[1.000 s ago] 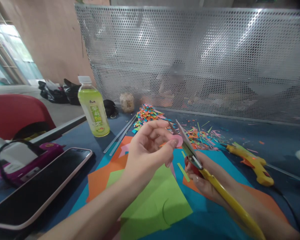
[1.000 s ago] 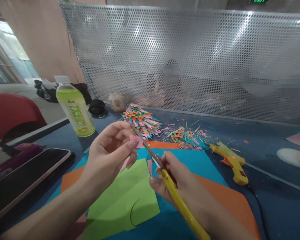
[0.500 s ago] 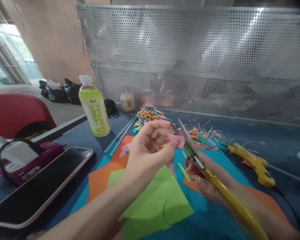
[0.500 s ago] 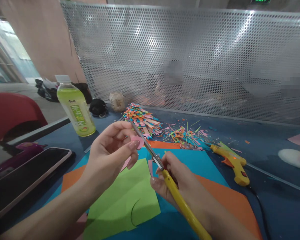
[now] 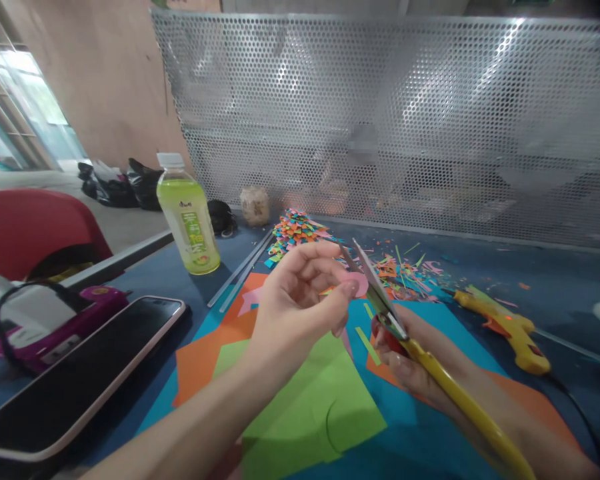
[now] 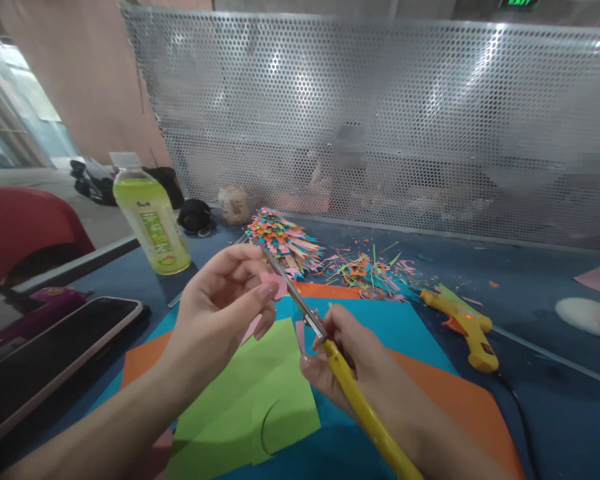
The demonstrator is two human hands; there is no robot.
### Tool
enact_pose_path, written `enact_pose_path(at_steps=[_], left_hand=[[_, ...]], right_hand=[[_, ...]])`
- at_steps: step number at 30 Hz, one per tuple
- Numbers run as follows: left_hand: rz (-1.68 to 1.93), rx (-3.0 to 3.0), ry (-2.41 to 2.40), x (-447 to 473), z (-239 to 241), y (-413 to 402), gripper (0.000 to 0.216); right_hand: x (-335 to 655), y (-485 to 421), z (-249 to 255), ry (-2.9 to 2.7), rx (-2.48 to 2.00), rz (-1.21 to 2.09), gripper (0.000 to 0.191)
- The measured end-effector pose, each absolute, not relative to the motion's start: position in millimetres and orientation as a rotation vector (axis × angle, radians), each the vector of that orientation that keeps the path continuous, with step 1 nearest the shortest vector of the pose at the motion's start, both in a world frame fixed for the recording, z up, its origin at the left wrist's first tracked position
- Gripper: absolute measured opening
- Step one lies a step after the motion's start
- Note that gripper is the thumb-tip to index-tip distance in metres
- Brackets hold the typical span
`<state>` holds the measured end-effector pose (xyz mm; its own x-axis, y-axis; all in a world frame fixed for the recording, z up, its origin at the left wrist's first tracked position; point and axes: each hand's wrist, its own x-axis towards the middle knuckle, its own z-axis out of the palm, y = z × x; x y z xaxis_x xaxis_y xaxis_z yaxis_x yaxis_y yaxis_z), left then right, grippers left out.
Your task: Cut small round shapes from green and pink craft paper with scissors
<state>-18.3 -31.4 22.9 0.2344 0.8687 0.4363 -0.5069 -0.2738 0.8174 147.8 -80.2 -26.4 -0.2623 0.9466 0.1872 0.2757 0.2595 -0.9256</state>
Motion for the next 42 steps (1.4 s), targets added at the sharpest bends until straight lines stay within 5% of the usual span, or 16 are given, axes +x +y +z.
enact_pose_path(at_steps=[27, 42], left_hand=[[1.392, 1.253, 0.36, -22, 19, -26, 0.021], [1.406, 1.356, 0.466, -19, 16, -15, 0.026]], right_hand=[[146, -78, -22, -1.746, -1.194, 0.964, 0.029], [143, -64, -5, -1.338, -1.639, 0.916, 0.037]])
